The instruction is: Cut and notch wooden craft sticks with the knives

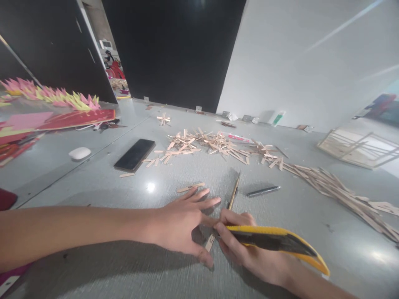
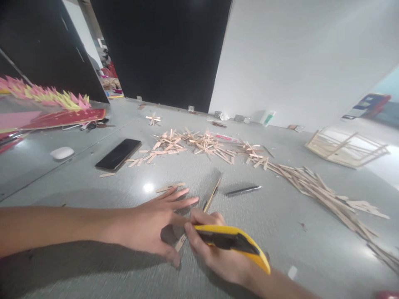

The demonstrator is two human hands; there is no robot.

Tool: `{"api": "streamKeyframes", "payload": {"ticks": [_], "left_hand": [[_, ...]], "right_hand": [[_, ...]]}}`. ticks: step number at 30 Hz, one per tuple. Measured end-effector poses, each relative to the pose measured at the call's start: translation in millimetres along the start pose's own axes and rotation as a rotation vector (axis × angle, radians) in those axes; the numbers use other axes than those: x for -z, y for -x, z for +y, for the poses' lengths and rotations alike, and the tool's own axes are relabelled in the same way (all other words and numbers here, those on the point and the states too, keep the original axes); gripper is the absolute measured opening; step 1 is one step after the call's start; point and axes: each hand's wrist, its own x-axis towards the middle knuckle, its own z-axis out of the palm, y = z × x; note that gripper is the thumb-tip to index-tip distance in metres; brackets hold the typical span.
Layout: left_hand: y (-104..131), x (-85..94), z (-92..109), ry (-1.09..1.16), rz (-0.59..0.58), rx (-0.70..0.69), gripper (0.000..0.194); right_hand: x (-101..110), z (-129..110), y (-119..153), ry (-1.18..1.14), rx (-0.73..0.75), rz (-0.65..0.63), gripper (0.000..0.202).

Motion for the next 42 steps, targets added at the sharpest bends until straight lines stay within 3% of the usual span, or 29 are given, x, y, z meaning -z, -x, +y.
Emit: {"api": "streamKeyframes", "payload": {"ticks": [12,26,42], "left_hand": [[-0.3,-1.1,-0.9,-0.006,0.013,-0.005,0.084],[-2.4,-3.0,1.5,-0.033,0.039,0.017,0.078],[0.6,-0.7,2.8,0.013,0.021,0.009,0.08]], "right_hand": [[-3.6,-6.4,-1.6,-0.011,0.076,0.05,0.034],[1.8,-3.5,-6.1,-0.024,0.168,-0.005,0.035],[4.7,-8.5,-3.3,-0.102,-0.034,-0.09,0.045]]}}
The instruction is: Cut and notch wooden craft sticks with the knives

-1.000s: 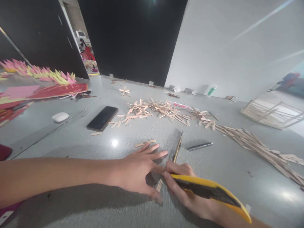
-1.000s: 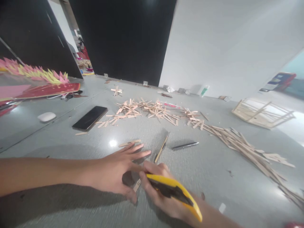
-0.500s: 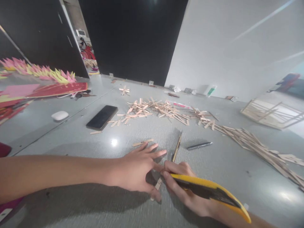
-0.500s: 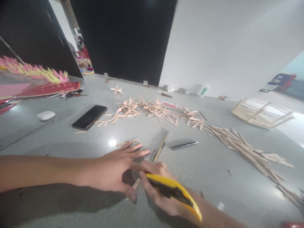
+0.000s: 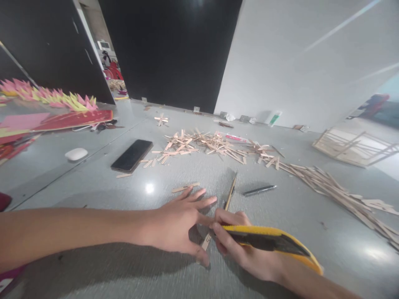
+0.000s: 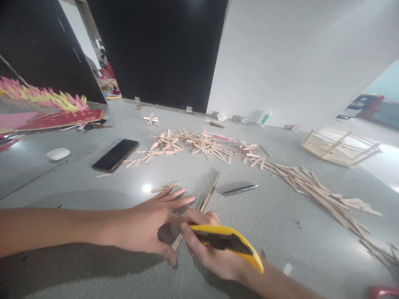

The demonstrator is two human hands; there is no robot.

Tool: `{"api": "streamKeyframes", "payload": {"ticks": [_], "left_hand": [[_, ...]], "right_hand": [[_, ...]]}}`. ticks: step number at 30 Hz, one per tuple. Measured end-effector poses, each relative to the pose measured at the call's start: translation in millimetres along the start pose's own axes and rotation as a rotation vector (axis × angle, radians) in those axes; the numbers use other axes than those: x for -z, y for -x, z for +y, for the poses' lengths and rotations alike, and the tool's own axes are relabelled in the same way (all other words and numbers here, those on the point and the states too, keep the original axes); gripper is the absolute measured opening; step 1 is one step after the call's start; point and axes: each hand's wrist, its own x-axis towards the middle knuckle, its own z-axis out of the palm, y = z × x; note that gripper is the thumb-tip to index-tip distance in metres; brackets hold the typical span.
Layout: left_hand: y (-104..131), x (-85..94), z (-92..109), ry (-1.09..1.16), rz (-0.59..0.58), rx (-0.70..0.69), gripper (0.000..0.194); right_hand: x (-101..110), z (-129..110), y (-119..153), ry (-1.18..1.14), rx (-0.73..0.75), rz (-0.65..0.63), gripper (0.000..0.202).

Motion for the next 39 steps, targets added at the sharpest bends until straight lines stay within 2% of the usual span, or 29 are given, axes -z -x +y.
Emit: {"api": "streamKeyframes", "payload": {"ticks": [5,11,19,32,39], "left_hand": [[-0.2,0.4,1.1,-0.008,0.001,0.01,0.079],[-1.3,-1.5,-1.6,-0.013,0.012,0.005,0.079],[-3.4,-1.0,-2.4,-0.057,-0.013,0.016,0.084],[-1.8,1.5,0.5,-0.014,-0.034,0.03,0.081],[-2.1,3.8,3.1,0.012,-0.049,0.055,0.074]], "right_hand": [[-2.8,1.9,-0.2,0.006,0.025,0.023,0.041],[-5.8,5.4,-1.8,0.044,0.141,0.07,0.034],[-3.1,2.3,-2.8,0.042,0.185,0.023,0.034],[0.1,-1.6,-0.8,-0.021,-0.001,-0.007,0.047],[1.1,-2.9,1.4,0.008,-0.002,0.016,0.045]]}}
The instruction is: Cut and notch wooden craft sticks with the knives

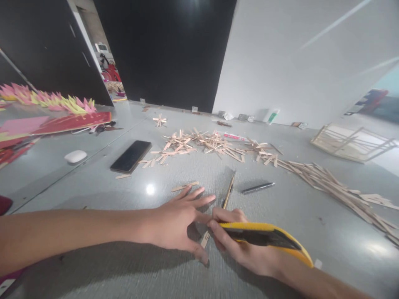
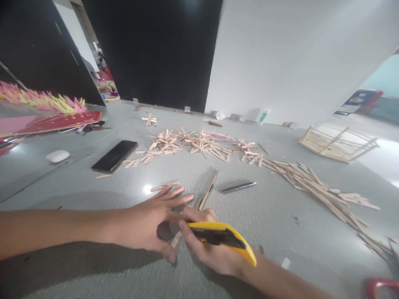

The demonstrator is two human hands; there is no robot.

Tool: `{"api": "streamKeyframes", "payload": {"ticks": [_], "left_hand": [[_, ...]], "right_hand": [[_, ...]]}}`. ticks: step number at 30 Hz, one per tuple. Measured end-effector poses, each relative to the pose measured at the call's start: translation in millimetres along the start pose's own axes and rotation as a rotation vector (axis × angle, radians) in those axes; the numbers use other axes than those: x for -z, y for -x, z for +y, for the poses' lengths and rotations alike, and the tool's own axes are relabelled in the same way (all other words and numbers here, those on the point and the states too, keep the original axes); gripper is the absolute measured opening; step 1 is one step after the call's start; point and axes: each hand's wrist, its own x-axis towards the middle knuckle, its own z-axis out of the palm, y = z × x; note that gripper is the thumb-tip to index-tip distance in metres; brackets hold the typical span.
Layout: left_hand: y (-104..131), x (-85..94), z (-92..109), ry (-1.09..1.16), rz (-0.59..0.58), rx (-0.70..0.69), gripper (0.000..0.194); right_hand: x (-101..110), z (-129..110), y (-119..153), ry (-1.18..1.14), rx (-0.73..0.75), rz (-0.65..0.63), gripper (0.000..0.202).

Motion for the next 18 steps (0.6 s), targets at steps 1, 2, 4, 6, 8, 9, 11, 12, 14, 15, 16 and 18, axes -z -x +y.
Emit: {"api": "streamKeyframes", "payload": {"ticks": [1,2,4,6,8,9,11,12,14,15,16,18], "left_hand": [[0.0,0.1,-0.2,0.001,0.0,-0.001,0.075],[-0.1,-0.1,-0.6,0.002,0.002,-0.003,0.077],[-0.3,-1.0,-2.0,0.005,0.005,-0.012,0.076],[-0.6,-2.6,-4.1,0.011,0.016,-0.017,0.072],[-1.1,-4.2,-6.1,0.01,0.026,-0.027,0.069],[-1.3,-4.8,-6.6,0.007,0.031,-0.031,0.068],[-1.5,-5.1,-6.7,-0.002,0.04,-0.029,0.07],[-1.5,-4.8,-6.3,-0.007,0.04,-0.022,0.071],[-1.5,-3.9,-4.9,-0.021,0.033,-0.002,0.07],[-1.5,-3.5,-4.2,-0.033,0.024,0.004,0.069],[-1.7,-3.1,-3.8,-0.044,0.018,0.006,0.068],[-2.1,-3.0,-3.8,-0.062,0.01,0.003,0.069]], "right_hand": [[-0.6,-0.2,-0.3,0.004,0.011,0.011,0.044],[-1.4,-0.5,-0.9,0.007,0.027,0.021,0.044],[-3.4,-1.4,-2.3,0.011,0.068,0.042,0.042],[-5.4,-2.2,-4.1,0.019,0.111,0.062,0.04],[-6.9,-2.6,-5.9,0.032,0.147,0.076,0.037],[-7.4,-2.5,-6.8,0.037,0.16,0.077,0.035],[-7.5,-1.7,-8.4,0.04,0.179,0.073,0.034],[-7.3,-1.0,-9.1,0.037,0.186,0.068,0.033],[-6.6,0.6,-10.2,0.031,0.196,0.059,0.032],[-6.2,1.3,-10.5,0.028,0.197,0.056,0.033],[-5.9,2.0,-10.6,0.024,0.196,0.052,0.034],[-5.5,2.9,-10.3,0.015,0.188,0.047,0.036]]}}
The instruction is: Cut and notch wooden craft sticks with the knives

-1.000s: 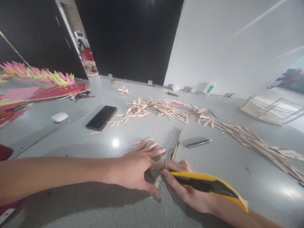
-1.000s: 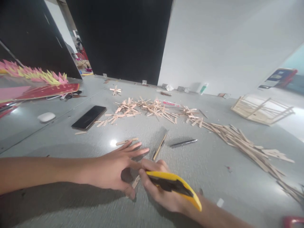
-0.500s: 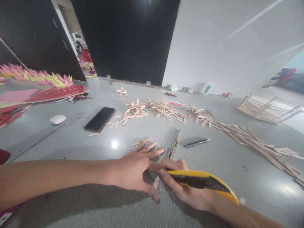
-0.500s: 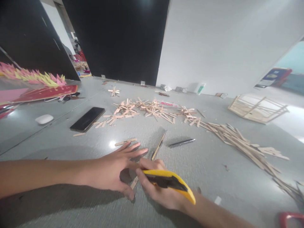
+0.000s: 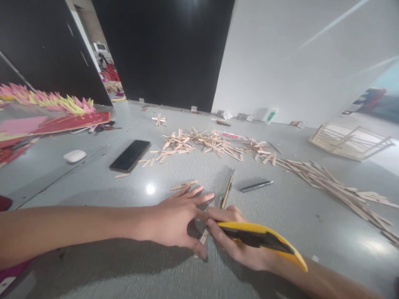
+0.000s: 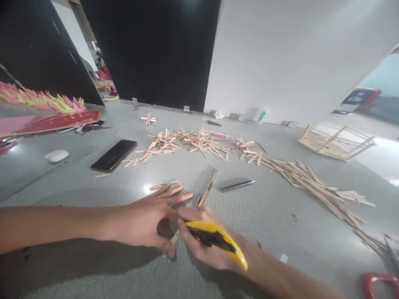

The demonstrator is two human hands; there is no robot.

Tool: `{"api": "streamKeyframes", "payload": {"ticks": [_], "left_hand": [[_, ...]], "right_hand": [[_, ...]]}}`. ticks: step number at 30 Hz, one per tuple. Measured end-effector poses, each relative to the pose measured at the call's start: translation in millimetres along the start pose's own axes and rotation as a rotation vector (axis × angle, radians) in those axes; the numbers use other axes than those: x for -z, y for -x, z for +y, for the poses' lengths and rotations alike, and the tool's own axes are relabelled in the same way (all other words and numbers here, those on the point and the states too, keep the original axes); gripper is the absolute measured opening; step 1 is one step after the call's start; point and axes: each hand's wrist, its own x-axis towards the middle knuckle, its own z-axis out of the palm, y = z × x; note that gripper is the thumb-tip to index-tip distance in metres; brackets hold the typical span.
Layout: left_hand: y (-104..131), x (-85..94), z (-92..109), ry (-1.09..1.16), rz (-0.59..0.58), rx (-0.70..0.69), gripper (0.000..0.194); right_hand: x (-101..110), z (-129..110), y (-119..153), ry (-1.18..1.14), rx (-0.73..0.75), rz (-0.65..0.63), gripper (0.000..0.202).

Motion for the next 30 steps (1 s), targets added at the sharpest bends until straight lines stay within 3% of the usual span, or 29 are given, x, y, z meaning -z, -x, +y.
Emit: {"api": "streamKeyframes", "payload": {"ticks": [17,22,30], "left_hand": [[0.9,3.1,2.7,0.055,-0.01,0.004,0.078],[1.0,1.8,1.8,0.079,0.003,-0.009,0.073],[0.8,0.1,-0.7,0.094,0.016,-0.028,0.076]], "right_hand": [[2.6,0.6,5.0,-0.04,-0.07,-0.06,0.047],[7.1,-2.2,4.0,-0.047,-0.113,-0.064,0.046],[1.1,-5.2,3.5,0.0,-0.084,0.004,0.039]]}}
